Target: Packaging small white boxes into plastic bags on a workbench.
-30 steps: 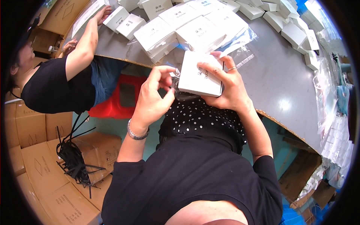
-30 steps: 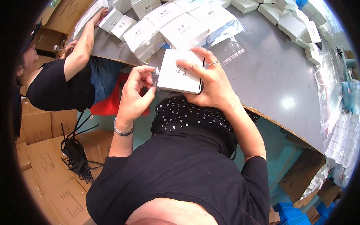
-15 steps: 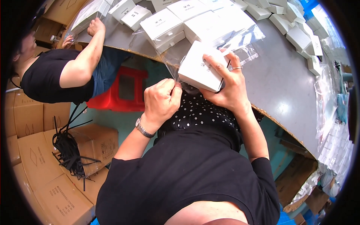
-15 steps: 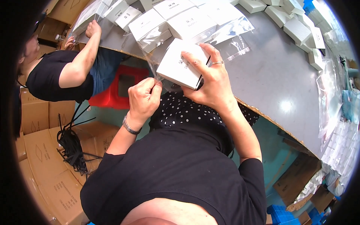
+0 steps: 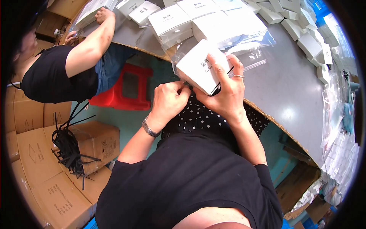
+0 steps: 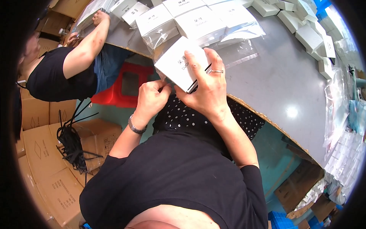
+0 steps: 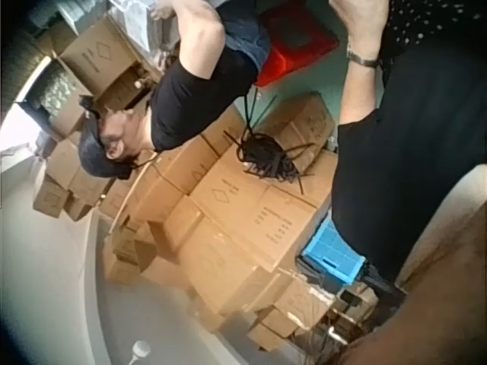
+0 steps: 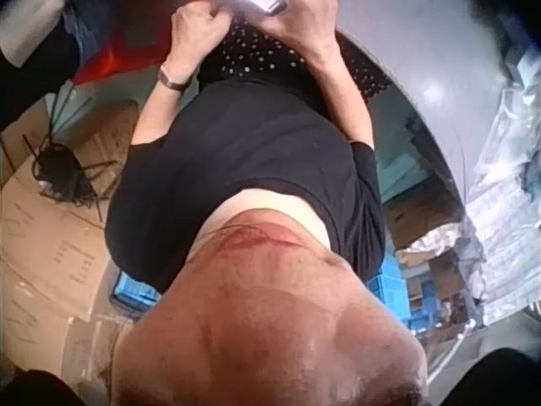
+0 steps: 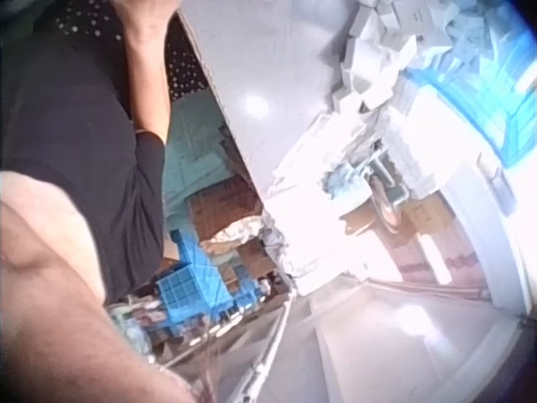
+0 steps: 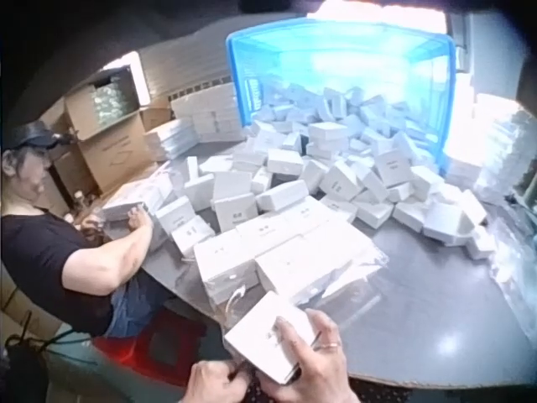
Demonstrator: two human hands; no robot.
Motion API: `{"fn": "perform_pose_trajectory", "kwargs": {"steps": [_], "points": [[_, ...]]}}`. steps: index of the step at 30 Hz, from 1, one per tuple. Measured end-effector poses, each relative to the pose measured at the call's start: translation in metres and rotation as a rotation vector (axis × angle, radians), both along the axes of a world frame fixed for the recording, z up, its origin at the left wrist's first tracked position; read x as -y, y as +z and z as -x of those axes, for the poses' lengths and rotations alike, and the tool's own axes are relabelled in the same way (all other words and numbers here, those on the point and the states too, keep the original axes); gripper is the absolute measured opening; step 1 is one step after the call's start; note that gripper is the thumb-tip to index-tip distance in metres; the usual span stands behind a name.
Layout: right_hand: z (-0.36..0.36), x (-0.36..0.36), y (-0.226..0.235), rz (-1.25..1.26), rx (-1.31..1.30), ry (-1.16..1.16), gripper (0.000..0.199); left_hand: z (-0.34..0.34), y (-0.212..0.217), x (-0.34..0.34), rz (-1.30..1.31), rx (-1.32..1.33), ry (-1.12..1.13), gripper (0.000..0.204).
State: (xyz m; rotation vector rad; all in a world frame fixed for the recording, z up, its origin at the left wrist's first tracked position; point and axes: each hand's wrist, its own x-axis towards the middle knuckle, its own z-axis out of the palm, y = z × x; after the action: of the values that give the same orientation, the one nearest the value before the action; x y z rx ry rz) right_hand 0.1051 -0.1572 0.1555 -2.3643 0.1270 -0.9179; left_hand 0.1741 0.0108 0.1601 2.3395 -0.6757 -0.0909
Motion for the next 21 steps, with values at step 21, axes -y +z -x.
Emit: {"fn": "perform_pose_trajectory", "kwargs": {"steps": [21], "points": [[-0.004, -0.018, -0.003, 0.076, -0.118, -0.094, 0.104, -0.006, 0.008, 0.003, 0.185, 0.444, -0.230, 0.023]]}}
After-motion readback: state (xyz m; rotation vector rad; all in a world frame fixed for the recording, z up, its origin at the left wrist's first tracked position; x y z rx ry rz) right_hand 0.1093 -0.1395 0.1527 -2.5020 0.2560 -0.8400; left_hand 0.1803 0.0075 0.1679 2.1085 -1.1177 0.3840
